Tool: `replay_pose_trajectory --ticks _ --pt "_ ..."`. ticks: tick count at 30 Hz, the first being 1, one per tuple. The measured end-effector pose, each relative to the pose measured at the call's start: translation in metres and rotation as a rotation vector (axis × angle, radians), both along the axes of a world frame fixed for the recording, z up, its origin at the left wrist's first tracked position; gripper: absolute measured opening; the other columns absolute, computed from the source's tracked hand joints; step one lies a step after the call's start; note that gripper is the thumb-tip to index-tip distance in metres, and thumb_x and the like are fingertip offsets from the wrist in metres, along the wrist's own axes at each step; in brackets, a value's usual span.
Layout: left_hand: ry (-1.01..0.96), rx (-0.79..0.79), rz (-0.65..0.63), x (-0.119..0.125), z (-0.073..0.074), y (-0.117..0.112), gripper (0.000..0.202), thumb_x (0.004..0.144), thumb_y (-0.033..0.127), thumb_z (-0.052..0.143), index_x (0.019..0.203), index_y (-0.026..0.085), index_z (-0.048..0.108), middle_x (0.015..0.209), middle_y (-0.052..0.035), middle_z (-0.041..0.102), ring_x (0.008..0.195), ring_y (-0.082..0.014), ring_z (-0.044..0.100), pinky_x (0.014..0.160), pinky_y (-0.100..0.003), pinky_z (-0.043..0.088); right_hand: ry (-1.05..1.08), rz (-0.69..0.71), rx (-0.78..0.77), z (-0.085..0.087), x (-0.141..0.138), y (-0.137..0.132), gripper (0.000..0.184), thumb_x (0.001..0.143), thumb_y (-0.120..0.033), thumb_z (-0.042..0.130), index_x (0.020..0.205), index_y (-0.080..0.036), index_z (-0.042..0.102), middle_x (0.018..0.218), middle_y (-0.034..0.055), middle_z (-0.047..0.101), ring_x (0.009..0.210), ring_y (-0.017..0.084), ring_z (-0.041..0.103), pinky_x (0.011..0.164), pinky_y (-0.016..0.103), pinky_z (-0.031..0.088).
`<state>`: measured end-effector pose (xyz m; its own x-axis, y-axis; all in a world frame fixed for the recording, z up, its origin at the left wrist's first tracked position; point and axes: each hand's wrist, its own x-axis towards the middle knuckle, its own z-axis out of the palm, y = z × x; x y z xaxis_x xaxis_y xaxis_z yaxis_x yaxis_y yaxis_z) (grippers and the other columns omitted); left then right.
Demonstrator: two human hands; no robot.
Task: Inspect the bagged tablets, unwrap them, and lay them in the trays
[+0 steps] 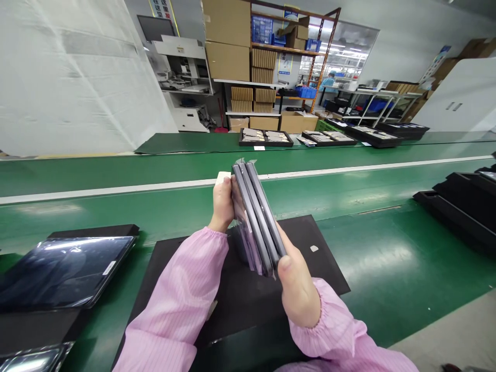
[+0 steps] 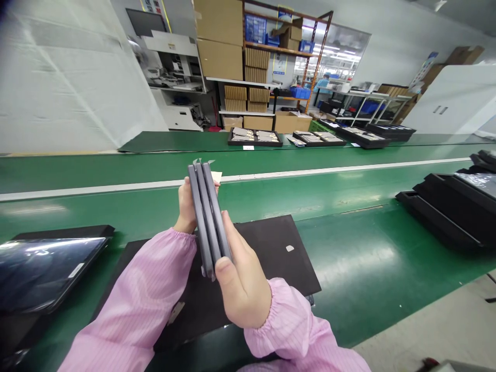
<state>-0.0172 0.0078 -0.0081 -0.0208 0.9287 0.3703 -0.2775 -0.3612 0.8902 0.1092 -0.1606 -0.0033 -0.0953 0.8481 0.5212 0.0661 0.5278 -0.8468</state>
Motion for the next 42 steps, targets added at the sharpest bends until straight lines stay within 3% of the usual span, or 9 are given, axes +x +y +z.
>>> replay_pose_trajectory --ticks 3,9,18,21,25,29,37,42 --pt "0.008 0.049 -0.005 0.0 -0.001 0.001 0.071 0.064 0.09 0.058 0.064 0.019 0.067 0.055 -0.0023 0.059 0.051 -0.0152 0.05 0.048 -0.03 0.035 0.014 0.06 -0.072 -0.004 0.005 0.0 0.073 0.101 -0.067 0.03 0.16 -0.024 0.029 0.162 0.0052 0.039 0.151 0.029 0.034 0.125 0.051 0.031" --pt "0.023 0.058 0.005 0.0 0.0 -0.001 0.073 0.065 0.09 0.056 0.065 0.018 0.068 0.053 -0.0016 0.057 0.051 -0.0152 0.049 0.047 -0.03 0.035 0.036 0.148 -0.15 0.002 0.012 0.001 0.077 0.097 -0.07 0.039 0.16 -0.026 0.032 0.163 0.0022 0.037 0.151 0.031 0.033 0.125 0.052 0.029" --pt "0.037 0.04 0.02 0.0 0.001 -0.002 0.074 0.062 0.092 0.057 0.059 0.019 0.065 0.052 -0.0016 0.057 0.048 -0.0143 0.047 0.045 -0.03 0.033 0.018 0.193 -0.058 0.006 0.014 0.002 0.076 0.097 -0.06 0.044 0.162 -0.025 0.025 0.164 0.0033 0.035 0.151 0.032 0.033 0.125 0.052 0.029" --pt "0.054 0.057 0.026 0.0 0.001 -0.003 0.074 0.063 0.092 0.055 0.058 0.019 0.064 0.051 -0.0018 0.057 0.048 -0.0144 0.047 0.045 -0.03 0.033 -0.013 0.173 -0.056 0.01 0.016 0.001 0.076 0.095 -0.06 0.045 0.16 -0.024 0.03 0.161 0.0039 0.041 0.15 0.033 0.036 0.123 0.05 0.033" --pt "0.069 0.075 0.028 0.0 -0.001 -0.003 0.073 0.065 0.091 0.056 0.056 0.019 0.061 0.049 -0.0015 0.056 0.046 -0.0142 0.047 0.045 -0.03 0.034 0.0 0.12 -0.071 0.015 0.017 -0.004 0.066 0.091 -0.04 0.048 0.156 -0.026 0.041 0.155 0.0009 0.051 0.145 0.032 0.044 0.121 0.048 0.038" --pt "0.051 0.104 0.06 0.002 -0.004 -0.002 0.069 0.072 0.086 0.056 0.056 0.019 0.06 0.05 -0.0014 0.056 0.047 -0.0147 0.051 0.045 -0.029 0.036 0.039 0.097 -0.114 0.015 0.017 -0.01 0.075 0.078 -0.02 0.046 0.153 -0.026 0.045 0.15 -0.0019 0.056 0.142 0.03 0.048 0.12 0.047 0.04" --pt "0.057 0.15 0.115 0.004 -0.006 -0.001 0.067 0.075 0.084 0.055 0.053 0.021 0.053 0.048 -0.0008 0.051 0.047 -0.0161 0.051 0.044 -0.03 0.035 0.057 0.082 -0.122 0.017 0.016 -0.015 0.074 0.078 -0.018 0.044 0.151 -0.027 0.047 0.15 -0.0026 0.056 0.143 0.028 0.047 0.12 0.044 0.04" --pt "0.109 0.2 0.12 0.005 0.003 -0.006 0.073 0.069 0.09 0.055 0.045 0.021 0.042 0.042 0.0021 0.039 0.04 -0.011 0.034 0.04 -0.028 0.026 0.069 0.055 -0.125 0.016 0.017 -0.019 0.072 0.081 -0.018 0.043 0.152 -0.027 0.046 0.154 -0.0041 0.052 0.147 0.027 0.041 0.123 0.044 0.035"
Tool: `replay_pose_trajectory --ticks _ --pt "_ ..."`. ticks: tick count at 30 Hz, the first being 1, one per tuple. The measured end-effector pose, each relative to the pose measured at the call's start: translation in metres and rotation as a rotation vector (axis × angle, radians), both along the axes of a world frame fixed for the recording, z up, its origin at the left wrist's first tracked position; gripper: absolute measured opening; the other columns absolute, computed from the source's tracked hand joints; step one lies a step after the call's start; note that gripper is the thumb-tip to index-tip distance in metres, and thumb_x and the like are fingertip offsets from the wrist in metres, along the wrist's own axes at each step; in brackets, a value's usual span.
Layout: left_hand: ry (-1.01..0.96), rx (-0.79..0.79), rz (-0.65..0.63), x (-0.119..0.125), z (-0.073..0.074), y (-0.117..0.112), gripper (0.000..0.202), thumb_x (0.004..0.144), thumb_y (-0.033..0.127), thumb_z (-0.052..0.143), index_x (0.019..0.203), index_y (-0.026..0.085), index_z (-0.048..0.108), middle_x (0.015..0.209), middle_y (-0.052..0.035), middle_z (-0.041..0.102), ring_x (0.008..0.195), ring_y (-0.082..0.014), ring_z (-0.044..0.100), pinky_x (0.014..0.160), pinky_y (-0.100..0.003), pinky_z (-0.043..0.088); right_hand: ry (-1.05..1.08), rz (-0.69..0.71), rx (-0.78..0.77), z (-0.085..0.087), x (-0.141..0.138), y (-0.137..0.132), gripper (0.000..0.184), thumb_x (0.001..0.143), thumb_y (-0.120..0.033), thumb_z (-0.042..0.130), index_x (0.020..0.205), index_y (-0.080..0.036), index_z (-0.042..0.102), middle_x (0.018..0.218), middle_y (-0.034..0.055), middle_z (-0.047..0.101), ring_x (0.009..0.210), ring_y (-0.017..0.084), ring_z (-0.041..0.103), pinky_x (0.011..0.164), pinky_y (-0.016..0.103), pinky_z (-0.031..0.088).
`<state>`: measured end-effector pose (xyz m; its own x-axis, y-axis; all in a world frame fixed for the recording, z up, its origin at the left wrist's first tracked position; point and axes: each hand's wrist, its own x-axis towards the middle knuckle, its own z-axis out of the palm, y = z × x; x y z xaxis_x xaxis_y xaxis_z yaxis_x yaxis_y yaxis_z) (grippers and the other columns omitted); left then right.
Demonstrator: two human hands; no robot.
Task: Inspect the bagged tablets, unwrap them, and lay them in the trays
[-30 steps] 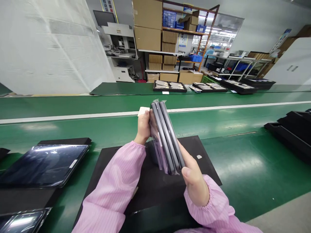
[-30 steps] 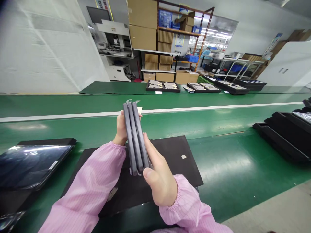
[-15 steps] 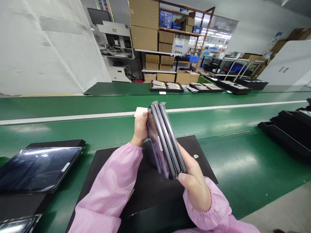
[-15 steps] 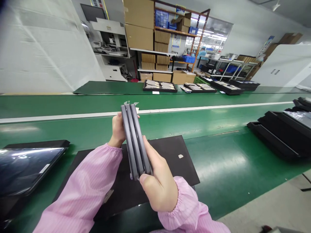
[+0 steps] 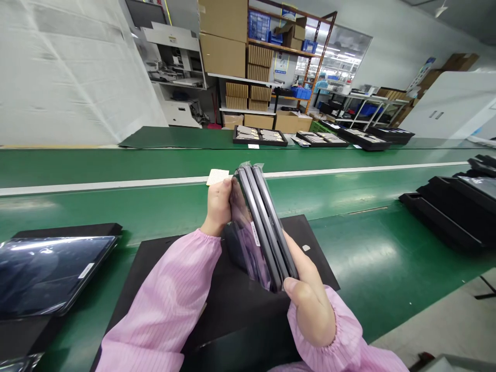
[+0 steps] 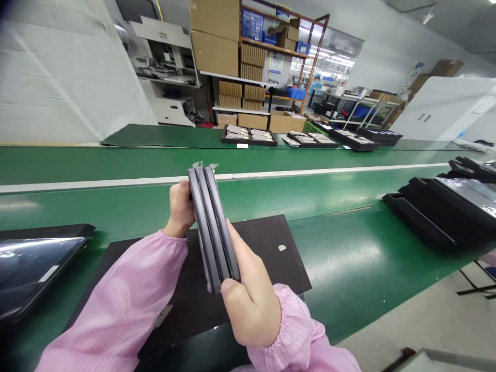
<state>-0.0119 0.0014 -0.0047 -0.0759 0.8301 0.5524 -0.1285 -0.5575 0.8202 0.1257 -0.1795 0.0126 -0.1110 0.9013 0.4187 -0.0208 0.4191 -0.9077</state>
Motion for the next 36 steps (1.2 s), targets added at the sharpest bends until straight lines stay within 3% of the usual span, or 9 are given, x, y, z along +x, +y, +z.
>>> replay_pose_trajectory --ticks 5,11,16,20,24,30,36 --pt "0.04 0.025 0.001 0.002 0.008 -0.004 0.079 0.066 0.093 0.052 0.041 0.021 0.032 0.039 0.0046 0.028 0.039 -0.0076 0.021 0.039 -0.027 0.019 -0.041 0.003 -0.036 -0.002 0.002 -0.001 0.077 0.078 -0.016 0.044 0.155 -0.028 0.042 0.156 -0.0054 0.048 0.149 0.027 0.038 0.124 0.044 0.034" --pt "0.041 0.009 -0.009 0.001 0.005 -0.002 0.076 0.068 0.092 0.051 0.044 0.021 0.038 0.04 0.0032 0.033 0.039 -0.0089 0.026 0.039 -0.027 0.021 0.008 0.023 -0.004 0.0 -0.001 0.001 0.075 0.08 -0.013 0.042 0.153 -0.031 0.044 0.154 -0.0064 0.051 0.147 0.024 0.042 0.123 0.041 0.035" --pt "0.053 0.03 0.004 0.002 0.005 -0.002 0.078 0.068 0.092 0.05 0.042 0.021 0.034 0.039 0.0044 0.028 0.039 -0.0083 0.023 0.039 -0.027 0.021 0.022 0.019 -0.006 -0.001 0.0 0.0 0.074 0.08 -0.012 0.043 0.151 -0.034 0.046 0.152 -0.0076 0.053 0.147 0.023 0.042 0.123 0.039 0.035" --pt "0.037 0.022 0.044 0.001 0.0 -0.001 0.073 0.073 0.089 0.05 0.046 0.022 0.039 0.041 0.0029 0.035 0.04 -0.0113 0.034 0.04 -0.028 0.028 0.01 0.029 -0.031 0.0 0.001 0.0 0.081 0.073 -0.011 0.042 0.151 -0.032 0.046 0.154 -0.0081 0.051 0.149 0.023 0.038 0.124 0.039 0.034" --pt "0.033 -0.005 0.034 -0.002 -0.002 0.001 0.069 0.076 0.086 0.05 0.051 0.022 0.047 0.045 0.0001 0.045 0.045 -0.0147 0.045 0.043 -0.029 0.033 0.013 0.027 -0.043 0.001 -0.002 0.0 0.075 0.078 -0.016 0.043 0.152 -0.027 0.044 0.153 -0.0026 0.052 0.146 0.026 0.042 0.122 0.043 0.036" --pt "0.069 0.015 0.016 0.0 0.007 -0.003 0.077 0.065 0.095 0.05 0.043 0.023 0.035 0.039 0.004 0.03 0.039 -0.0087 0.025 0.038 -0.028 0.022 -0.003 0.004 -0.041 -0.001 -0.001 0.0 0.071 0.082 -0.019 0.043 0.152 -0.027 0.044 0.155 -0.0019 0.051 0.146 0.026 0.043 0.123 0.043 0.035" --pt "0.091 0.03 0.019 -0.001 0.004 -0.002 0.075 0.071 0.092 0.047 0.045 0.022 0.039 0.041 0.0017 0.036 0.04 -0.0103 0.03 0.04 -0.028 0.024 -0.029 -0.001 -0.038 -0.001 -0.001 0.0 0.071 0.082 -0.02 0.043 0.153 -0.024 0.043 0.154 0.0 0.052 0.147 0.028 0.042 0.122 0.046 0.036"
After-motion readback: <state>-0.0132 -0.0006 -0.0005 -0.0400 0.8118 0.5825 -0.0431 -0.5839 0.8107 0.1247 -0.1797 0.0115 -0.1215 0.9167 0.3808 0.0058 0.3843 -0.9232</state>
